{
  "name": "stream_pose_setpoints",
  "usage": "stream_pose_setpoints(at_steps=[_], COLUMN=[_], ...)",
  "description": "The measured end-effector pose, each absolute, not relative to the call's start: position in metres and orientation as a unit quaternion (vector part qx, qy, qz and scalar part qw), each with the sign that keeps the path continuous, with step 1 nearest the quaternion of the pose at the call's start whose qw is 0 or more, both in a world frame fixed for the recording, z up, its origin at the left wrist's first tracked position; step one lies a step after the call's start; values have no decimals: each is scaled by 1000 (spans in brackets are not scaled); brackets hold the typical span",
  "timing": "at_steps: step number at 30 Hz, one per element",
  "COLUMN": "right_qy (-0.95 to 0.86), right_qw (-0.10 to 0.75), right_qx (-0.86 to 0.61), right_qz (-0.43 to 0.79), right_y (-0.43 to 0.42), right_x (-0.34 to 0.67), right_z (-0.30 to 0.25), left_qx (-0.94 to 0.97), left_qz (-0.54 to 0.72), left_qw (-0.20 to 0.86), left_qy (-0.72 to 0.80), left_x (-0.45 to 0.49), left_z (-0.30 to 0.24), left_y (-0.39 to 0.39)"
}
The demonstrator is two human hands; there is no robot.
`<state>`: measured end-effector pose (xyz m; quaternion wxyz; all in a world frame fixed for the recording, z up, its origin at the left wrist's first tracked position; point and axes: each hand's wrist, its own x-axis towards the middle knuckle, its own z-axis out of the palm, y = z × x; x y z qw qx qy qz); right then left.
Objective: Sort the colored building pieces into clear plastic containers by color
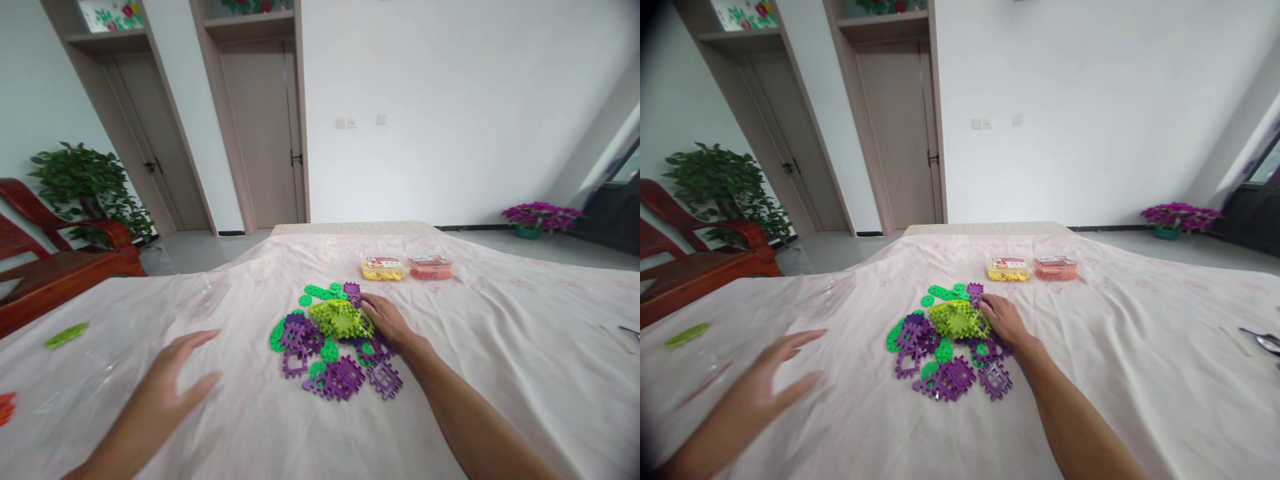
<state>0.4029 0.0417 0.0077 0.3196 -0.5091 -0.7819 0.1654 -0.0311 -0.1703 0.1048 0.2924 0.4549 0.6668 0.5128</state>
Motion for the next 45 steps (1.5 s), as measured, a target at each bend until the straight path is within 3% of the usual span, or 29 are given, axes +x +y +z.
stream_pose_setpoints(at_steps=[2,5,10,14,20,25,28,32,35,39,43,45], right_qy=[-771,-768,-836,-838,-766,-644,-574,-606,-647,-726,-807,-809], right_qw=[329,329,248,237,369,500,531,504,466,389,293,292], right_qx=[-496,-457,-400,-426,-468,-476,-470,-384,-371,-386,-421,-443], right_qz=[225,305,281,245,242,330,410,481,476,415,293,252], right_y=[40,38,33,23,14,19,18,12,14,24,29,27], right_x=[406,410,399,380,362,364,369,376,383,394,391,382], right_z=[10,15,22,24,26,34,42,53,54,41,24,18], left_qx=[632,730,772,779,716,609,570,501,499,531,543,547], left_qz=[401,274,215,279,437,551,598,652,624,520,502,510], left_qw=[237,214,173,172,234,283,275,261,258,275,347,381], left_qy=[619,588,573,535,493,496,493,506,543,610,576,544], left_x=[17,69,120,139,149,145,137,125,111,84,69,74], left_z=[90,67,42,32,32,34,35,37,39,40,36,33], left_y=[-154,-122,-65,-30,-11,-10,-7,2,7,11,10,9])
